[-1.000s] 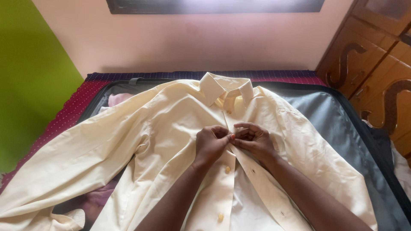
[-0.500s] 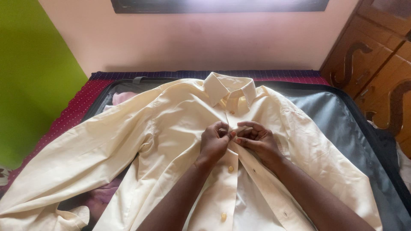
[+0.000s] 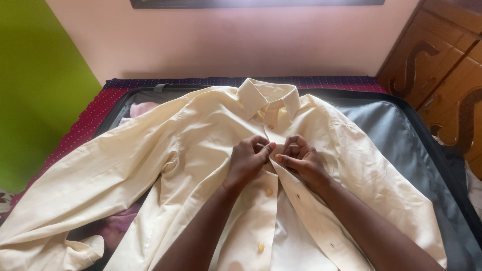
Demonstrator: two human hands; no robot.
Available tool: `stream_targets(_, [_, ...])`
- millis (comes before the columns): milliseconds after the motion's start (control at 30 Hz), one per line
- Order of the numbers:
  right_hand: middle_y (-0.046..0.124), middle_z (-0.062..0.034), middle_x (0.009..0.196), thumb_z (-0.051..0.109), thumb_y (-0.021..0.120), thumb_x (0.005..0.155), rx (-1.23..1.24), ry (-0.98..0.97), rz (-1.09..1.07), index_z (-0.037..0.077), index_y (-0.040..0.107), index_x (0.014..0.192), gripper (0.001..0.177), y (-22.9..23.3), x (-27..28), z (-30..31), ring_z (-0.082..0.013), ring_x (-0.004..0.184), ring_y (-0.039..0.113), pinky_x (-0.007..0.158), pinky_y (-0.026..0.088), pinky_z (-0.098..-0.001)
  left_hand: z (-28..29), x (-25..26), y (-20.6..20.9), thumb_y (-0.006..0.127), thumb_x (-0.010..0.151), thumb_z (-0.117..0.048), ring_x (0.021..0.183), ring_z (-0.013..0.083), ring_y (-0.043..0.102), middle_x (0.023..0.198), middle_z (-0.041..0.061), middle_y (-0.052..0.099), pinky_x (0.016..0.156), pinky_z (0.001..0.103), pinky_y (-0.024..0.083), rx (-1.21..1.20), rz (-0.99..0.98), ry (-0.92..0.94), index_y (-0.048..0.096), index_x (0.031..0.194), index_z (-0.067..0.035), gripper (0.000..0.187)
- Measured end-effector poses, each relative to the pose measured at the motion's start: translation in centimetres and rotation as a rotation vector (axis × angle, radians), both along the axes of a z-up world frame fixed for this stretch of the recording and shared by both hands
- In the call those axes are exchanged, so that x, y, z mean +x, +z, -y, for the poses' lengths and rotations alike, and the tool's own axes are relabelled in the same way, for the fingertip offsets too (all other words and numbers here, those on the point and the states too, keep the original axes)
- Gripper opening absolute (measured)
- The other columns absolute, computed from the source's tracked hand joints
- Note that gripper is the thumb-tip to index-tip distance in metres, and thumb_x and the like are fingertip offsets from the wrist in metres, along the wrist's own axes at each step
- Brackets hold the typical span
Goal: The person rolls up an orange shirt and places it into a suitcase before unfolding and buttoning the collar of a light-colored shirt.
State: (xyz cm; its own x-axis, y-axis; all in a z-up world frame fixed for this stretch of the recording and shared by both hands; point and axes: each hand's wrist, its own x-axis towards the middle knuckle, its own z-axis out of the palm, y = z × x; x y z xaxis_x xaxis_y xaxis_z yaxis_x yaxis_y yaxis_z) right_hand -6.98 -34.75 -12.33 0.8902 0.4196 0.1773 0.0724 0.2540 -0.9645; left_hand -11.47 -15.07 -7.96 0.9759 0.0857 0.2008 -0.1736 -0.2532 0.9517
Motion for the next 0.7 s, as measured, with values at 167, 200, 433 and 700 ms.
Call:
stream_targets(167, [0.067, -0.0025, 0.082, 0.009, 0.081, 0.085, -0.125, 0.006, 0.180, 0.006, 0.048, 0.123, 0.051, -0.3, 0.2, -0.8, -0.0060, 0.073, 0.063, 0.058, 0.050, -0.0204, -0.8, -0.8, 1.4, 0.072, 0.087, -0.017, 0.078, 0.0206, 0.079, 0.086, 0.011, 0.080, 0.073, 0.033, 0.061, 0.301, 0.070, 0.028, 0.078, 0.099, -0.006, 0.018])
stream_targets(200, [0.066, -0.0024, 0.079, 0.011, 0.081, 0.085, -0.175, -0.029, 0.201, 0.006, 0.045, 0.127, 0.055, -0.2, 0.2, -0.9, -0.0056, 0.070, 0.062, 0.056, 0.049, -0.0201, -0.9, -1.0, 1.5, 0.070, 0.086, -0.014, 0.081, 0.0219, 0.080, 0.088, 0.011, 0.080, 0.076, 0.034, 0.061, 0.339, 0.086, 0.021, 0.079, 0.099, -0.007, 0.017])
stream_targets(433, [0.067, -0.0027, 0.072, 0.027, 0.069, 0.094, -0.339, -0.209, -0.025, 0.011, 0.048, 0.143, 0.056, 1.6, -0.1, -1.6, -0.0078, 0.056, 0.056, 0.048, 0.043, -0.0230, -2.6, -2.0, 1.8, 0.071, 0.089, -0.018, 0.088, 0.0334, 0.072, 0.094, 0.015, 0.075, 0.080, 0.046, 0.055, 0.704, 0.193, 0.227, 0.071, 0.114, -0.010, 0.026])
stream_targets(700, [0.078, -0.0041, 0.089, 0.034, 0.071, 0.096, -0.787, -0.339, 0.238, 0.005, 0.071, 0.115, 0.034, -0.3, 2.5, -1.4, -0.0077, 0.073, 0.071, 0.063, 0.054, -0.0208, -4.3, -1.0, 1.6, 0.074, 0.086, -0.028, 0.093, 0.0309, 0.068, 0.115, 0.017, 0.063, 0.077, 0.042, 0.057, 1.004, 0.399, 0.352, 0.070, 0.127, -0.018, 0.042])
